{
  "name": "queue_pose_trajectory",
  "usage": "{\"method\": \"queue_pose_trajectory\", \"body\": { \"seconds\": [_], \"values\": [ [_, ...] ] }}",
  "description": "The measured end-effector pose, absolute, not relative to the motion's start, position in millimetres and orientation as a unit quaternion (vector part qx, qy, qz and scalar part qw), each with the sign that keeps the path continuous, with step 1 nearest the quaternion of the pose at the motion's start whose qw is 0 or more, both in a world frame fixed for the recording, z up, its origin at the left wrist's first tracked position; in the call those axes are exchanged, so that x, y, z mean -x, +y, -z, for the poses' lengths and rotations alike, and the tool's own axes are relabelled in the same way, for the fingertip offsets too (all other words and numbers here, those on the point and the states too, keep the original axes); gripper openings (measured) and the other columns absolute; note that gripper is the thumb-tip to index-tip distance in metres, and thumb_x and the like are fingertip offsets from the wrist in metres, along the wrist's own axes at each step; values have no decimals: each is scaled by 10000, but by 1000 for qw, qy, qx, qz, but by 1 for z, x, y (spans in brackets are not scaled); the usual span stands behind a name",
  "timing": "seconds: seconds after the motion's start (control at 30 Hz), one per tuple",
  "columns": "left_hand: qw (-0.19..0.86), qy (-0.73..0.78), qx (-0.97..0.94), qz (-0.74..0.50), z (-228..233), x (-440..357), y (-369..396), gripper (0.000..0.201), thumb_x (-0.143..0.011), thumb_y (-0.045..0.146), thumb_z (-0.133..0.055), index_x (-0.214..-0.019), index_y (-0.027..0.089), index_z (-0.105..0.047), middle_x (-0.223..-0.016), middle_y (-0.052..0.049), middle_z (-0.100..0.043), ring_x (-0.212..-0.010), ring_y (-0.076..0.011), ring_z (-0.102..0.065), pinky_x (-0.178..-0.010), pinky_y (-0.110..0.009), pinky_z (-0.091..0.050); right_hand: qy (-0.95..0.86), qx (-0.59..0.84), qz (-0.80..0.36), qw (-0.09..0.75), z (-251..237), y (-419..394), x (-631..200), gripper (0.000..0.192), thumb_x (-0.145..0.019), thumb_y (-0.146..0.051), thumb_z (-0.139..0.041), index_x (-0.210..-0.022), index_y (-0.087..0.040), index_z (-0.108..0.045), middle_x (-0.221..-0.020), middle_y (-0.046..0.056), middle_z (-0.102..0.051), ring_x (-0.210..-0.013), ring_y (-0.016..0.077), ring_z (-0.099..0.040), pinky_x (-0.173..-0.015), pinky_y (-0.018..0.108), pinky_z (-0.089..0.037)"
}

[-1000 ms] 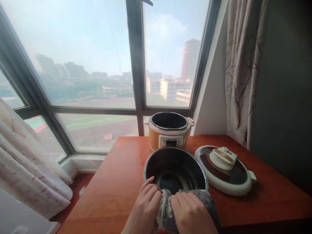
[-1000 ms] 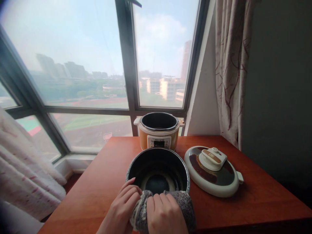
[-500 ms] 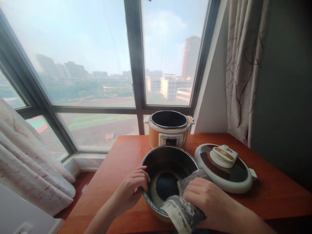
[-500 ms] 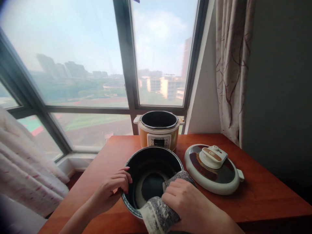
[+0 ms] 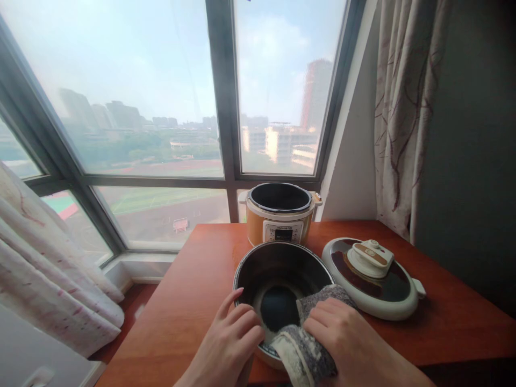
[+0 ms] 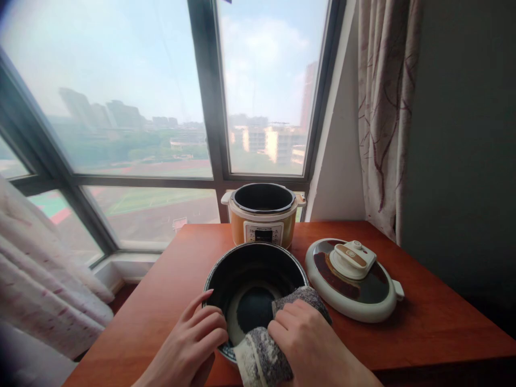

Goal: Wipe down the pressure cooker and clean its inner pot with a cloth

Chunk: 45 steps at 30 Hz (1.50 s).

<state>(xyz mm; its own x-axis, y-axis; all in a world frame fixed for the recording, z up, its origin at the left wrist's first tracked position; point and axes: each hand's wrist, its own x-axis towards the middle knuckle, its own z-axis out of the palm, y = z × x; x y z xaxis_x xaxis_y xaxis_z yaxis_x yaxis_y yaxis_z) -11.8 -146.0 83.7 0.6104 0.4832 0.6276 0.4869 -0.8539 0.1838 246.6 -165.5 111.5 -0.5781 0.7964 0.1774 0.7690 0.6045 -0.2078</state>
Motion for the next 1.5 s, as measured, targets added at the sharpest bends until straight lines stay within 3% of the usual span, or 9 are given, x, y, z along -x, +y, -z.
{"method": "queue_pose_trajectory", "body": {
  "seconds": [0.27,0.43,0.63,0.77,0.97,1.1,1.23,1.4,1.5],
  "values": [
    [84,-316,863,385,-66,-24,-157,169,-836,91,-431,-734,214,-486,-685,9,-547,-663,-173,-479,-938,-394,-369,-876,424,56,225,-94,-170,-227,217,-666,-271,-773,-738,-228,-572,-726,-13,-649,-645,184,-528,-637,348,-283],
    [34,-314,876,366,-74,-20,-153,176,-824,81,-395,-742,217,-470,-690,1,-541,-676,-175,-500,-911,-372,-404,-862,428,80,261,-85,-171,-214,359,-735,-522,-757,-736,-220,-562,-721,5,-634,-644,192,-514,-640,354,-280],
    [-57,-261,915,303,-89,1,-133,193,-856,86,-375,-734,217,-447,-704,8,-568,-717,-163,-524,-883,-348,-428,-899,407,-27,158,-101,-163,-234,505,-621,-596,-863,-834,-222,-599,-837,-14,-676,-725,197,-549,-653,337,-276],
    [-97,-224,922,299,-98,16,-115,256,-865,57,-341,-730,219,-487,-694,9,-586,-758,-156,-540,-949,-355,-419,-911,393,-78,97,-111,-151,-259,474,-638,-559,-868,-857,-230,-605,-893,-17,-679,-802,208,-566,-697,336,-294],
    [-129,-226,905,336,-95,30,-100,278,-813,1,-384,-697,216,-515,-706,23,-620,-829,-135,-593,-1039,-362,-397,-903,400,-119,99,-121,-141,-277,408,-647,-421,-876,-914,-228,-635,-946,3,-677,-887,226,-559,-774,336,-343],
    [-94,-225,907,343,-95,29,-105,285,-836,7,-368,-702,216,-508,-694,19,-603,-812,-137,-588,-1017,-358,-424,-897,411,-120,110,-120,-144,-272,362,-679,-434,-847,-888,-225,-637,-941,9,-675,-887,228,-555,-791,351,-349],
    [-8,-264,905,333,-98,22,-123,258,-884,44,-389,-758,217,-532,-729,8,-603,-860,-161,-583,-1105,-423,-363,-889,431,-105,113,-116,-152,-266,347,-688,-446,-837,-864,-228,-632,-935,-3,-676,-887,225,-561,-798,355,-345],
    [39,-293,899,323,-87,2,-150,220,-841,62,-409,-862,217,-564,-791,-14,-607,-854,-185,-579,-1133,-472,-344,-871,475,-52,115,-111,-166,-249,344,-649,-467,-837,-780,-227,-629,-838,4,-692,-790,224,-586,-709,356,-318],
    [56,-298,892,334,-76,-13,-157,204,-829,61,-391,-802,214,-524,-761,-16,-587,-823,-190,-583,-1118,-489,-367,-859,492,10,142,-100,-174,-234,299,-643,-417,-826,-736,-227,-615,-737,7,-686,-673,213,-579,-641,355,-296]
  ]
}}
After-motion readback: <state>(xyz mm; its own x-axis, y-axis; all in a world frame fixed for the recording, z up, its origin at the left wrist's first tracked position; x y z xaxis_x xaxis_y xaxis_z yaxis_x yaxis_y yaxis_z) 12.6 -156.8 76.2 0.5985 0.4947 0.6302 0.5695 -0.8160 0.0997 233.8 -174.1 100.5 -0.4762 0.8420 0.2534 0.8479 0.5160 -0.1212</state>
